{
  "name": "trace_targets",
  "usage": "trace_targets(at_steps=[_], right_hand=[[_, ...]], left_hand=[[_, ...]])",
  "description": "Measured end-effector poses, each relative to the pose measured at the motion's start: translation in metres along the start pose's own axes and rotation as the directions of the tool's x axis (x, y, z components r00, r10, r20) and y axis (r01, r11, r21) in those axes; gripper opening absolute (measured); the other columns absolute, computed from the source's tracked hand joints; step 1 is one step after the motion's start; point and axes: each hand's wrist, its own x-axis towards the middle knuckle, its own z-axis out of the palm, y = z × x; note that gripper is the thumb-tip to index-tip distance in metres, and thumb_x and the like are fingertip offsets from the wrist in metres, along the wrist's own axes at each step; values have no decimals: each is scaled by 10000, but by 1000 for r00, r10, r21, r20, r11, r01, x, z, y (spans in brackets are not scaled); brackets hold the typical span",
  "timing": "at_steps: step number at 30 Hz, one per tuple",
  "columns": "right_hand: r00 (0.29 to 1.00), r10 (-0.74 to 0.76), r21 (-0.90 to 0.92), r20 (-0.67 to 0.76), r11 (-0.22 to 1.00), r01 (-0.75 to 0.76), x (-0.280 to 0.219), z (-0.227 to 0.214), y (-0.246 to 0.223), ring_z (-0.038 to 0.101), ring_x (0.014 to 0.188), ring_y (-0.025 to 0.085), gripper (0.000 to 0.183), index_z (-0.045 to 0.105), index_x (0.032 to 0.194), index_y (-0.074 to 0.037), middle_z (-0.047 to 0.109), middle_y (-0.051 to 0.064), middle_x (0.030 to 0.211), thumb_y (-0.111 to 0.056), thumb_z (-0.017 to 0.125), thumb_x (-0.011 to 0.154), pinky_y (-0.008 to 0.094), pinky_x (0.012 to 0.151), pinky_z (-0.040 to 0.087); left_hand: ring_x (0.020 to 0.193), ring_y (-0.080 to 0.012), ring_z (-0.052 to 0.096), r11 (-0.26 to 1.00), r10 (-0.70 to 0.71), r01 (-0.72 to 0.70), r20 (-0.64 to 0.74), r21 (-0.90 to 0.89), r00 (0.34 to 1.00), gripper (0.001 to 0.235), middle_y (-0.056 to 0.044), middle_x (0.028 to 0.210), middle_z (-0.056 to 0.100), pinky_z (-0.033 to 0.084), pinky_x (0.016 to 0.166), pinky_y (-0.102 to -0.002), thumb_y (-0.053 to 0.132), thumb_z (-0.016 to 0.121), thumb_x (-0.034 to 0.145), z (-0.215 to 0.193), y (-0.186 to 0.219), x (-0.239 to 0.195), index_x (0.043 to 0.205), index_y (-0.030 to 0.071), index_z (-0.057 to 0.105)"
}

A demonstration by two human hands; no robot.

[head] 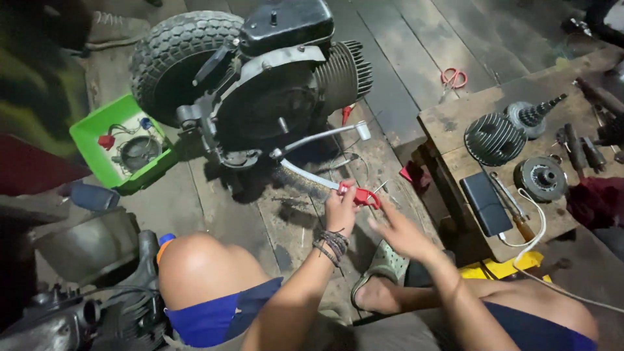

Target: Loosening bolts and manipulating components on a small engine using a wrench and screwdriver.

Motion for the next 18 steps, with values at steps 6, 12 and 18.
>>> trace_targets(at_steps=[6, 12, 18], right_hand=[[964, -41, 437, 261, 896, -80, 102, 25, -60, 601, 809, 160, 560, 569, 1452, -9, 688, 77, 990, -212, 711, 949, 300, 665, 579], [706, -177, 176, 686, 981, 75, 187, 25, -73, 753, 666, 207, 184, 717, 933, -29, 776, 119, 748, -58, 826, 788, 313, 550, 604], [718, -474, 253, 510, 880, 401, 153, -1, -141, 510, 596, 65, 141, 654, 730, -110, 533, -95, 641, -67, 762, 810, 233, 527, 397]], left_hand=[[1146, -235, 695, 921, -7, 68, -159, 383, 987, 439, -50, 1127, 758, 528, 999, -397, 530, 730, 857, -80, -14, 37, 1121, 182, 681], [1440, -455, 420, 875, 6, -51, 95, 481, 995, 651, -324, 1501, 488, 356, 1212, -506, 467, 477, 1018, -100, 138, -54, 1624, 381, 254], [1451, -415, 403, 646, -104, -31, 128, 763, 986, 1013, -280, 1498, 465, 269, 1207, -565, 695, 549, 812, -118, 214, -74, 1606, 164, 212]])
